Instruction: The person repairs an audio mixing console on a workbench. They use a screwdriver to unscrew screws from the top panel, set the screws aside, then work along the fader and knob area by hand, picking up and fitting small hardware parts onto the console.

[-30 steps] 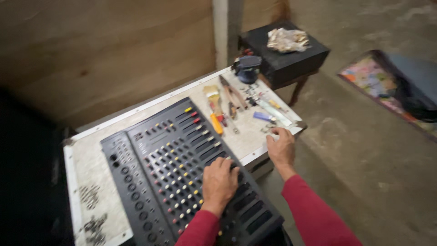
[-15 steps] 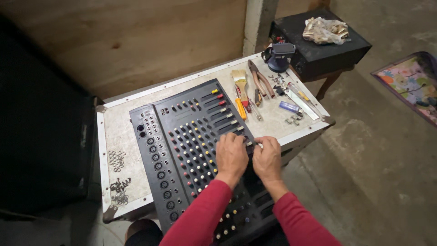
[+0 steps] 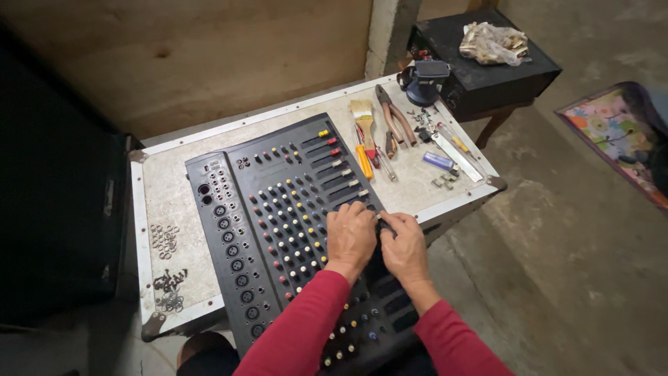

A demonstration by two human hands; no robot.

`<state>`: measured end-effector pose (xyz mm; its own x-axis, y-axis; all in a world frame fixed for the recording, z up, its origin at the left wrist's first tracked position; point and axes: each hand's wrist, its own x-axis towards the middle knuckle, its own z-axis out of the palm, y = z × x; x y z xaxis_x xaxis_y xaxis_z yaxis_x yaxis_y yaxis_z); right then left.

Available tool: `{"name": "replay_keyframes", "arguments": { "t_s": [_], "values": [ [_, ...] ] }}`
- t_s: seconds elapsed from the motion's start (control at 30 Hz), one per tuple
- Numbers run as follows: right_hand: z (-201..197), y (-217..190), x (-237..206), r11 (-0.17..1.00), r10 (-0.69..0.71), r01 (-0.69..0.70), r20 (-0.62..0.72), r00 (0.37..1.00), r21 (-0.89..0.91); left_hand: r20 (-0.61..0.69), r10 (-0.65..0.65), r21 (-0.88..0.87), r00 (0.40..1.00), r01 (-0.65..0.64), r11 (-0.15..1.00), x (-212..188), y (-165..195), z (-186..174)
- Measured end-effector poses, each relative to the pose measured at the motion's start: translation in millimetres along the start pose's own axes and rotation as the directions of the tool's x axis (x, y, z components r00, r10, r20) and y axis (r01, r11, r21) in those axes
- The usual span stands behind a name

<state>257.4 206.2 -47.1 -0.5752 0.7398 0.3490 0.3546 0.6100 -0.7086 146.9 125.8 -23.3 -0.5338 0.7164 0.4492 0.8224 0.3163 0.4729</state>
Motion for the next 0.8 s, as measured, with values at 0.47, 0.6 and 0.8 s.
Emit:
{"name": "replay_keyframes", "arguments": {
  "t_s": [0.47, 0.6, 0.8],
  "values": [
    [6.5, 27.4, 12.0, 0.94, 0.263, -0.288, 0.151, 0.953, 0.181, -0.01, -0.038, -0.063, 0.999, 0.037, 0.997, -0.3, 0.8, 5.0],
    [4.7, 24.0, 11.2, 0.942, 0.263, -0.285, 0.14, 0.955, 0.176, -0.019, -0.036, -0.045, 0.999, 0.035, 0.998, -0.5, -0.1, 7.7],
    [2.0, 15.2, 14.0, 0.898, 0.331, -0.356, 0.135, 0.934, 0.26, -0.018, -0.078, -0.113, 0.997, 0.075, 0.991, 1.1, -1.5, 6.9]
  ]
}}
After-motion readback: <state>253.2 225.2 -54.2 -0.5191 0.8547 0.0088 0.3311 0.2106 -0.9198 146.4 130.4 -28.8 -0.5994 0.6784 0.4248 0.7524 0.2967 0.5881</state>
